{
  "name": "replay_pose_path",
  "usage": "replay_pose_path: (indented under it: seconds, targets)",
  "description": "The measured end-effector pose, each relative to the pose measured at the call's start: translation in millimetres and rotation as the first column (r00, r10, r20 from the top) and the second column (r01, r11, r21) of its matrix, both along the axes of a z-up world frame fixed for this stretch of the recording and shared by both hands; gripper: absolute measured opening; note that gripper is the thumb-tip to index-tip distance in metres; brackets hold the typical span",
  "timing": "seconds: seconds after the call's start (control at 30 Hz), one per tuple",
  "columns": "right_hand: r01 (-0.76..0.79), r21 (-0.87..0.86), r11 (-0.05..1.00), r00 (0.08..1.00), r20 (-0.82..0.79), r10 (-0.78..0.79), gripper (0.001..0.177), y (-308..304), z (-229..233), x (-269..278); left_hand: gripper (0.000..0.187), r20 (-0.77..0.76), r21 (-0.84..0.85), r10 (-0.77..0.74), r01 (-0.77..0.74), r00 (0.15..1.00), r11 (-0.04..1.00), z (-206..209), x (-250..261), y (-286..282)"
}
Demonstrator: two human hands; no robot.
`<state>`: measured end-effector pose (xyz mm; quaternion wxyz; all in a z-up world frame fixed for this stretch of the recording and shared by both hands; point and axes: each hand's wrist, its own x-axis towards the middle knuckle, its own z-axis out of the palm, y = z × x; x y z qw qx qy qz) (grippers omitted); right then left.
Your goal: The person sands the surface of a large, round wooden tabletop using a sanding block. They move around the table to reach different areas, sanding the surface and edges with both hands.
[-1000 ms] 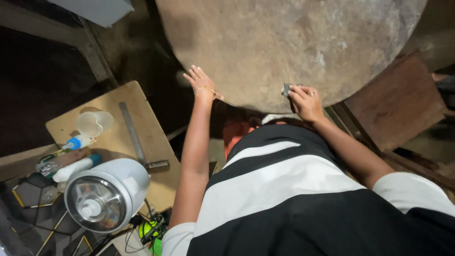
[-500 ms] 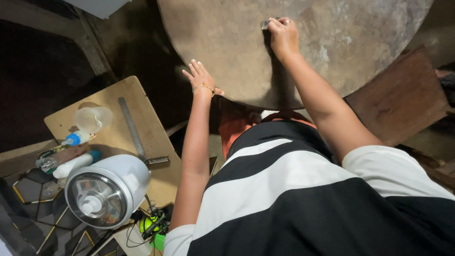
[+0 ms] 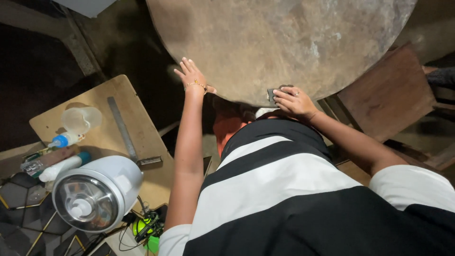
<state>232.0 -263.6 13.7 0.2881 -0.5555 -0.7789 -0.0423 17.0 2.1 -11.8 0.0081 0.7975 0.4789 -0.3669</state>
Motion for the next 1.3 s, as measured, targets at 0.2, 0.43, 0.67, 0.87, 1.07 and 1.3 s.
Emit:
replay_pose_path:
  seconds: [0.2, 0.43, 0.67, 0.87, 1.07, 1.3]
  targets:
    - [-0.145, -0.673, 0.725, 0.177, -0.739, -0.65, 0.037, 104, 132, -21, 0.14, 0.047, 0.011, -0.023, 0.022, 0.999, 1.0, -1, -5, -3]
    - [0.37, 0.091, 0.924, 0.915, 0.139, -0.38, 0.013, 219, -11, 49, 0.14, -0.121, 0.002, -0.026, 0.027, 0.992, 1.0, 4, 13, -4]
    - [0.285, -0.09, 0.954, 0.958, 0.059, -0.281, 0.01, 176, 13, 15, 0.139, -0.095, 0.026, -0.018, 0.021, 0.995, 0.999, -2, 7, -3]
    - [0.257, -0.185, 0.948, 0.964, -0.024, -0.266, 0.03, 55, 6, -19, 0.047, 0.177, 0.023, 0.037, -0.041, 0.983, 0.999, 117, 6, -35]
    - [0.187, -0.101, 0.977, 0.979, 0.1, -0.177, 0.025, 21, -21, 2, 0.048, 0.192, 0.008, 0.037, -0.039, 0.981, 0.999, 123, 3, -37]
    - [0.305, -0.046, 0.951, 0.951, 0.066, -0.302, 0.029, 135, 2, 4, 0.048, 0.077, -0.003, 0.058, -0.058, 0.995, 0.998, 118, 14, -32]
